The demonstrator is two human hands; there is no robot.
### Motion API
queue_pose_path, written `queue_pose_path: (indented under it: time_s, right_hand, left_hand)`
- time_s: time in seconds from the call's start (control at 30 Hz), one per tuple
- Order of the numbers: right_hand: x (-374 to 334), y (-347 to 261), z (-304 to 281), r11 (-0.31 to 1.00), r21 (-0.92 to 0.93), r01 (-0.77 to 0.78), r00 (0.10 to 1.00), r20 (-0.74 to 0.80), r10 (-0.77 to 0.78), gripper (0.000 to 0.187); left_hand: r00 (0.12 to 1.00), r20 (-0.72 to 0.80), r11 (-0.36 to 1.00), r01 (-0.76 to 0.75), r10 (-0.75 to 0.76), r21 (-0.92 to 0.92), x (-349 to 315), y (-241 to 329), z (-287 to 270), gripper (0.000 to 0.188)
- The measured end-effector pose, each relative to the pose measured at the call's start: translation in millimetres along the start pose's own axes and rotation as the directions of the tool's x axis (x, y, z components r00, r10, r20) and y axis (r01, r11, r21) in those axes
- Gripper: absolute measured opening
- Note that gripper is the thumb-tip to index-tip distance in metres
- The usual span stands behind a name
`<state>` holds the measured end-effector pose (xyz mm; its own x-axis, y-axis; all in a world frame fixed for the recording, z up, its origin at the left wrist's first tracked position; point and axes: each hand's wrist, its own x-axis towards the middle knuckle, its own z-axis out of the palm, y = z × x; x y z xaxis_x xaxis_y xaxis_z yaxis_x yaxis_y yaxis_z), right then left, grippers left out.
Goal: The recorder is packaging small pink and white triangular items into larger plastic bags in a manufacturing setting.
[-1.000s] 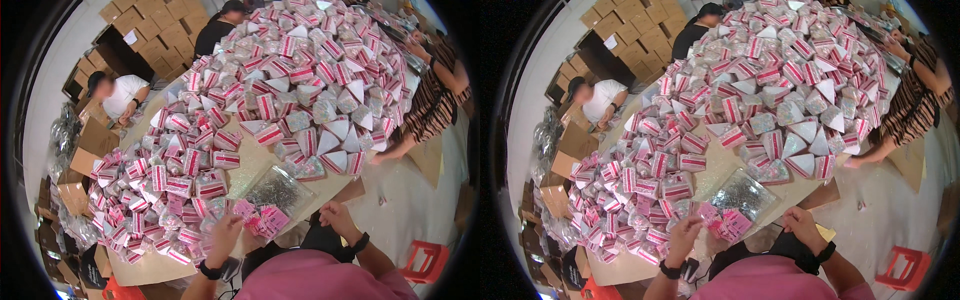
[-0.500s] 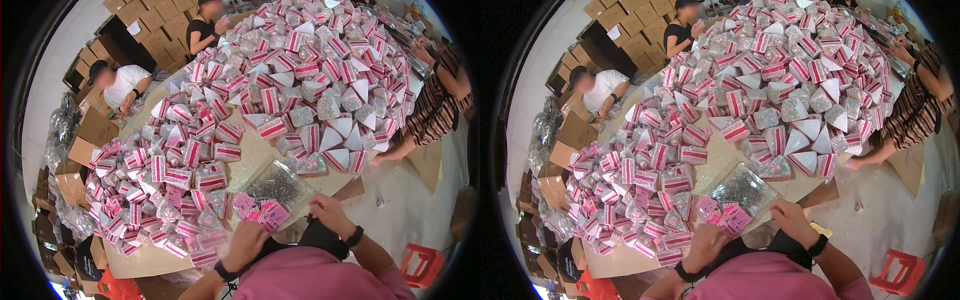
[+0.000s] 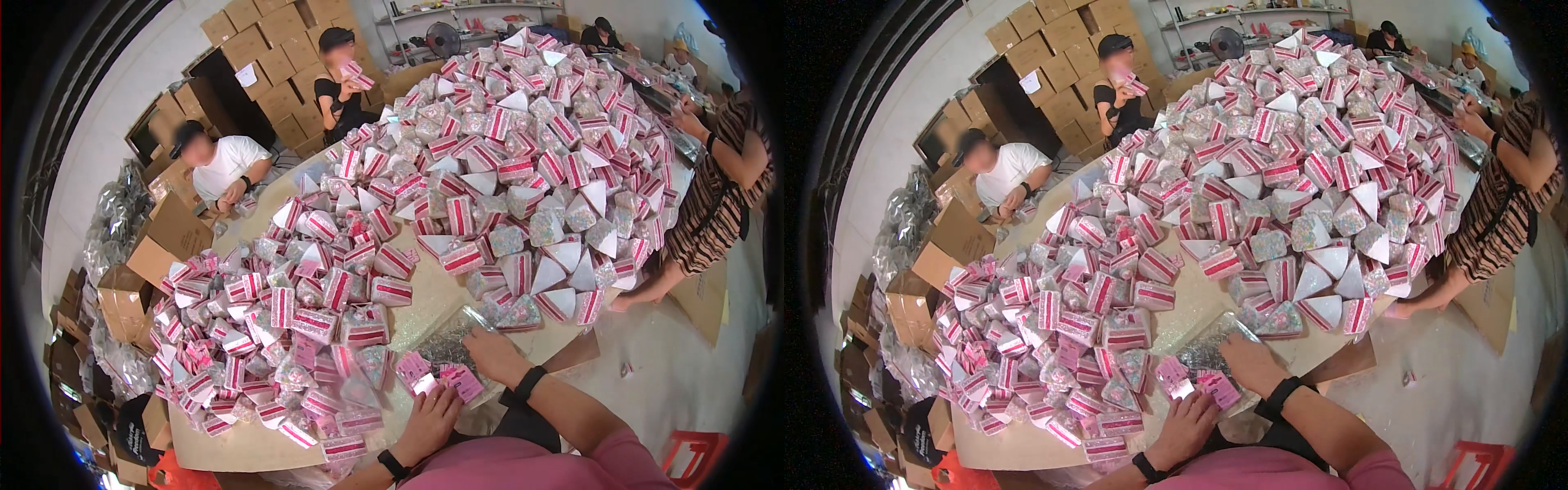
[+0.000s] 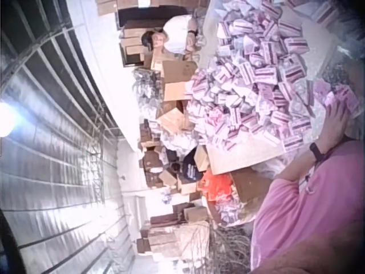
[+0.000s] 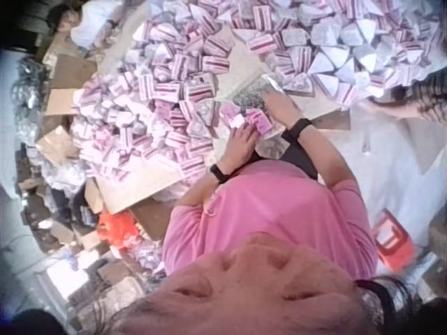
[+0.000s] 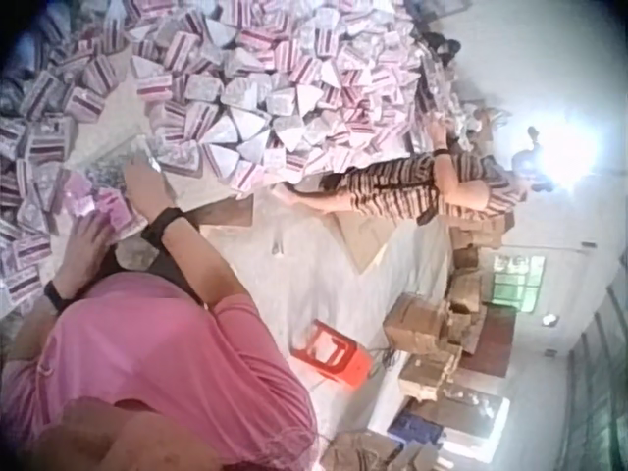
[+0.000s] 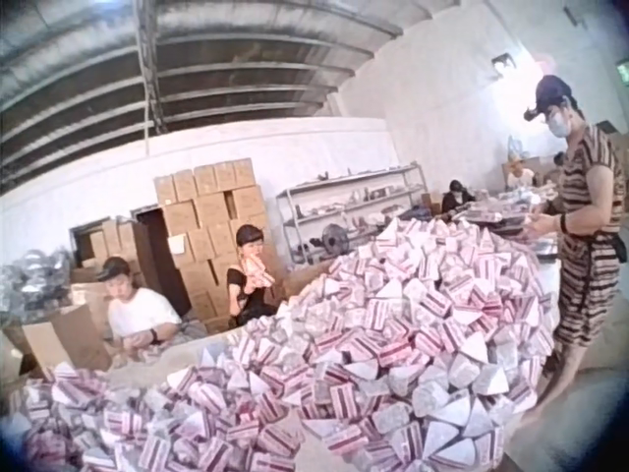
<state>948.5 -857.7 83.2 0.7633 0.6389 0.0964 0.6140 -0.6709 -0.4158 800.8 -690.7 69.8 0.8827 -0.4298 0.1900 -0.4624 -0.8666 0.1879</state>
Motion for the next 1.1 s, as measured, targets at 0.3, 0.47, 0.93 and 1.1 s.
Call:
queue_pose_path:
  time_s: [0.3,0.47,0.93,1.1]
  right_hand:
    - [2,8,4,0.997,0.08,-0.02,0.999,-0.036,0.022,0.016]
    - [4,7,7,0.999,0.029,-0.018,1.0,-0.017,0.019,0.013]
    - [19,22,6,0.995,0.099,-0.001,0.988,-0.153,0.016,0.021]
    - [22,17,-15,0.976,0.217,-0.007,0.975,-0.214,0.054,0.026]
  left_hand:
    - [1.0,-0.019,1.0,0.007,-0.007,-0.022,4,0,2,0.036]
    - [0.999,-0.031,0.999,0.022,-0.023,-0.043,5,1,4,0.036]
    - [0.999,-0.019,0.997,0.024,-0.026,-0.071,8,1,2,0.039]
    - [0.999,-0.008,0.997,0.031,-0.032,-0.076,6,0,5,0.04]
